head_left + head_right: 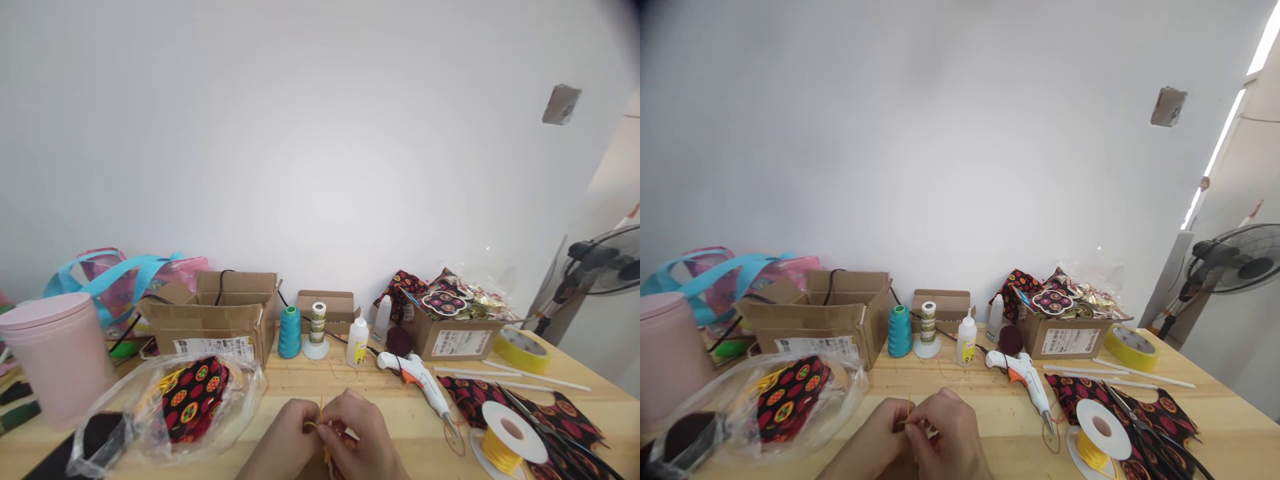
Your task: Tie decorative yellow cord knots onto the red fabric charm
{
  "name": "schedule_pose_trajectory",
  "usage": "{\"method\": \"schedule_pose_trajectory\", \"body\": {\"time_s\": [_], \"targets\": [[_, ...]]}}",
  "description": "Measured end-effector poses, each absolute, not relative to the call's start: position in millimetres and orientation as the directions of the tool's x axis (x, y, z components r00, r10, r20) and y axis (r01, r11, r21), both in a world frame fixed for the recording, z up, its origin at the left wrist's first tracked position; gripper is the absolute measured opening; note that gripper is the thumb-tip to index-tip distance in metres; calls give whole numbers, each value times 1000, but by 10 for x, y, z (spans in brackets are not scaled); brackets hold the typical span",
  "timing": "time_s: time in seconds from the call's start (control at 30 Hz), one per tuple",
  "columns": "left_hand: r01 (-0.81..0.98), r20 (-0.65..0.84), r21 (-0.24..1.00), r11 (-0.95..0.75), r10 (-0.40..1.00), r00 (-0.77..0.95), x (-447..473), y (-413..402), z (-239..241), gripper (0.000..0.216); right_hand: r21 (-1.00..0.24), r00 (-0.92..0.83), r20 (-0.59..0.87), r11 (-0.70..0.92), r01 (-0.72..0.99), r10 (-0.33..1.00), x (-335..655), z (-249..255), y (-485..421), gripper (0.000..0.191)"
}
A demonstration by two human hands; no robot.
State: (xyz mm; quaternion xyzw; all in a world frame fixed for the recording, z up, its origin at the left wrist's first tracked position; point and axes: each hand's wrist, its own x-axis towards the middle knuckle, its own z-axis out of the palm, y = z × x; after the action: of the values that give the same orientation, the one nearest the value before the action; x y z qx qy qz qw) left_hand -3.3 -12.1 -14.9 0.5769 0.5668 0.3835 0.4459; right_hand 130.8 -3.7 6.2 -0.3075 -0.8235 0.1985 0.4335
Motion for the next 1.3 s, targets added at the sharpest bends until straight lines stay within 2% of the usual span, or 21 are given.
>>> {"method": "schedule_pose_trajectory", "body": {"time_s": [0.1, 0.27, 0.47, 0.63, 0.87, 1.07, 1.3], "targets": [[295, -67, 955, 39, 994, 87, -41, -102, -138, 12, -593, -451, 581, 732, 335, 677, 1309, 53, -38, 9], [130, -95, 988, 85, 993, 69, -29, -68, -66, 12, -596, -454, 572, 727, 341, 683, 1314, 35, -44, 10], [-33, -240, 970, 241, 970, 28, -40, -53, 4, 29, -591, -478, 511, 696, 407, 714, 1304, 28, -24, 15], [11, -230, 973, 230, 972, 39, -35, -48, 18, 29, -610, -450, 487, 660, 439, 749, 1295, -35, 17, 15], [54, -135, 990, 132, 989, 62, -46, -64, 44, 36, -610, -461, 497, 674, 417, 735, 1294, -54, 32, 16], [81, -130, 989, 122, 987, 96, -60, -25, -21, 39, -614, -458, 521, 689, 386, 720, 1297, -48, 23, 16], [76, -129, 989, 125, 990, 55, -61, -16, -43, 38, -682, -371, 465, 593, 428, 804, 1283, -5, 12, 13]]}}
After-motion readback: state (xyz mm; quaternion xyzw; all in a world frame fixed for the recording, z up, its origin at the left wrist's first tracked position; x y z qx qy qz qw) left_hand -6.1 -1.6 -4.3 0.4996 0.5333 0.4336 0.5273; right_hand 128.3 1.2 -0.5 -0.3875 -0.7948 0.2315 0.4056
